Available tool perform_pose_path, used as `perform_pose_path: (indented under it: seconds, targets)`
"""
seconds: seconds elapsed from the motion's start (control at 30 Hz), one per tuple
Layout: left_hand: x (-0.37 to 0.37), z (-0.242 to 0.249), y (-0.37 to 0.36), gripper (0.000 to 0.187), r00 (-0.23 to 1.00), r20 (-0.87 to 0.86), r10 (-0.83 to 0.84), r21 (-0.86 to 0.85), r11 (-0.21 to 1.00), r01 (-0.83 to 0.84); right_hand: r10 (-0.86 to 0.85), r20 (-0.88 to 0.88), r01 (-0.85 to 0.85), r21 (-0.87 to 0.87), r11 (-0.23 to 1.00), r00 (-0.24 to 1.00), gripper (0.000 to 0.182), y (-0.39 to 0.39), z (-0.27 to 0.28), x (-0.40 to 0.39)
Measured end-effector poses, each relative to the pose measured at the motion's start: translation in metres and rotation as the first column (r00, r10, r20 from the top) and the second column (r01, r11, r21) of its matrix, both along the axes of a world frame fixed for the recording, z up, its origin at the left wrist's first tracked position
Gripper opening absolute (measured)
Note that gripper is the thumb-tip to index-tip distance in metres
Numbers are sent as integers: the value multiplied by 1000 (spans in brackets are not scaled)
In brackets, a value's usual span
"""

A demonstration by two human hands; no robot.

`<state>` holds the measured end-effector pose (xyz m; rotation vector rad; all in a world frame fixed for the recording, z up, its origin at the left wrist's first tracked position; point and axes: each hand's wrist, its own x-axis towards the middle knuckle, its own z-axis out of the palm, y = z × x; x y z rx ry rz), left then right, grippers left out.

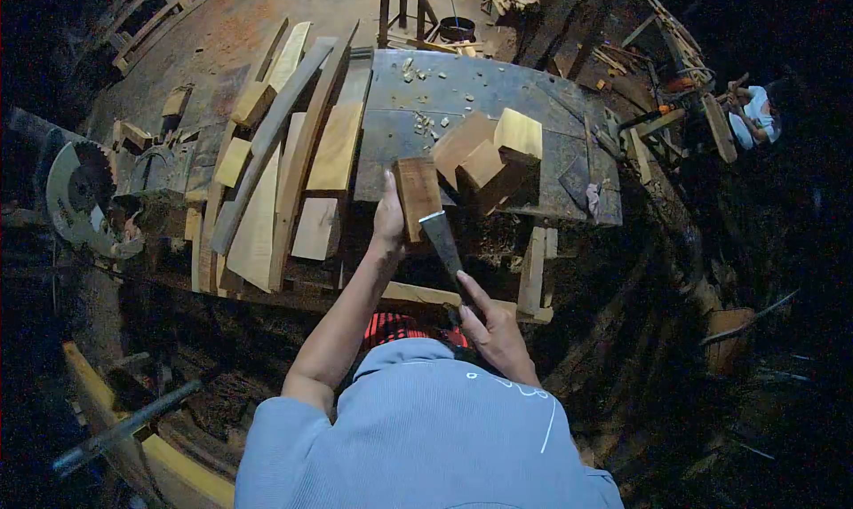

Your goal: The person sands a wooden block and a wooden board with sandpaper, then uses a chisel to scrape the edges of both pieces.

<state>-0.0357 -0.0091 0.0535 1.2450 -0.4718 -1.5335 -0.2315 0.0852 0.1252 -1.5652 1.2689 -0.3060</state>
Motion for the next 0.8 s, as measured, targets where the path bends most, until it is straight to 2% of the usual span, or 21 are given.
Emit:
perform_pose_path:
  seconds: [0.03,0.1,0.13,0.17,0.23,0.27,0.33,0.37,0.4,0.43,0.47,0.5,0.53,0.57,0.6,0.63,0.7,0.73,0.8]
  targets:
    - [-4,5,2,62,1000,16,-20,12,1000,19,0,-3,0,1,1000,1000,48,-3,-5,0]
    - [-12,10,8,62,997,49,-62,41,997,60,-101,48,108,-193,975,994,49,-16,-14,-2]
    - [-17,2,11,62,990,-124,-65,31,997,70,-162,70,170,-140,975,984,49,-25,-14,-4]
    - [-17,-2,13,62,990,-123,-69,30,997,73,-165,72,173,-141,975,984,49,-33,-18,-8]
    - [-14,-7,14,65,960,-184,-210,-72,977,200,-266,108,272,-46,961,958,49,-45,-26,-17]
    - [-12,-6,12,65,961,-185,-207,-75,978,196,-327,100,315,119,942,940,49,-45,-20,-20]
    - [-7,-6,10,62,884,-453,-116,-143,988,56,-287,114,283,51,958,951,49,-41,-33,-31]
    - [-3,-7,10,62,885,-452,-111,-142,989,52,-258,129,262,-14,965,957,49,-37,-36,-33]
    - [-1,-10,11,60,923,-369,-109,-122,990,68,-258,130,261,-11,965,958,49,-33,-37,-34]
    - [2,-11,12,60,952,-285,-108,-99,992,83,-199,93,210,-119,970,975,49,-29,-35,-35]
    - [7,1,10,61,966,-241,-97,25,994,106,-145,50,152,-224,963,988,48,-25,-32,-36]
    - [6,1,10,61,966,-241,-97,28,994,107,-146,50,153,-221,963,988,48,-21,-23,-36]
    - [2,0,9,61,997,-21,-80,-203,976,74,-144,17,145,-109,984,989,48,-16,-10,-36]
    - [-1,-1,9,63,983,186,-6,-426,901,86,-136,-16,136,5,991,991,48,-12,-2,-35]
    - [5,-18,3,64,936,351,-36,-385,906,179,-141,62,141,8,990,988,48,-9,0,-34]
    - [7,-33,1,64,936,350,-41,-386,904,184,-148,61,147,7,989,987,48,-8,1,-34]
    - [6,-28,-1,59,739,655,158,-501,823,268,-71,75,72,-12,997,995,49,-8,4,-34]
    - [7,-25,-2,59,740,654,157,-502,822,270,-33,83,52,-237,970,996,49,-5,-10,-33]
    - [8,-15,-4,58,597,769,231,-524,762,381,-27,76,44,-225,973,997,49,-5,-6,-30]
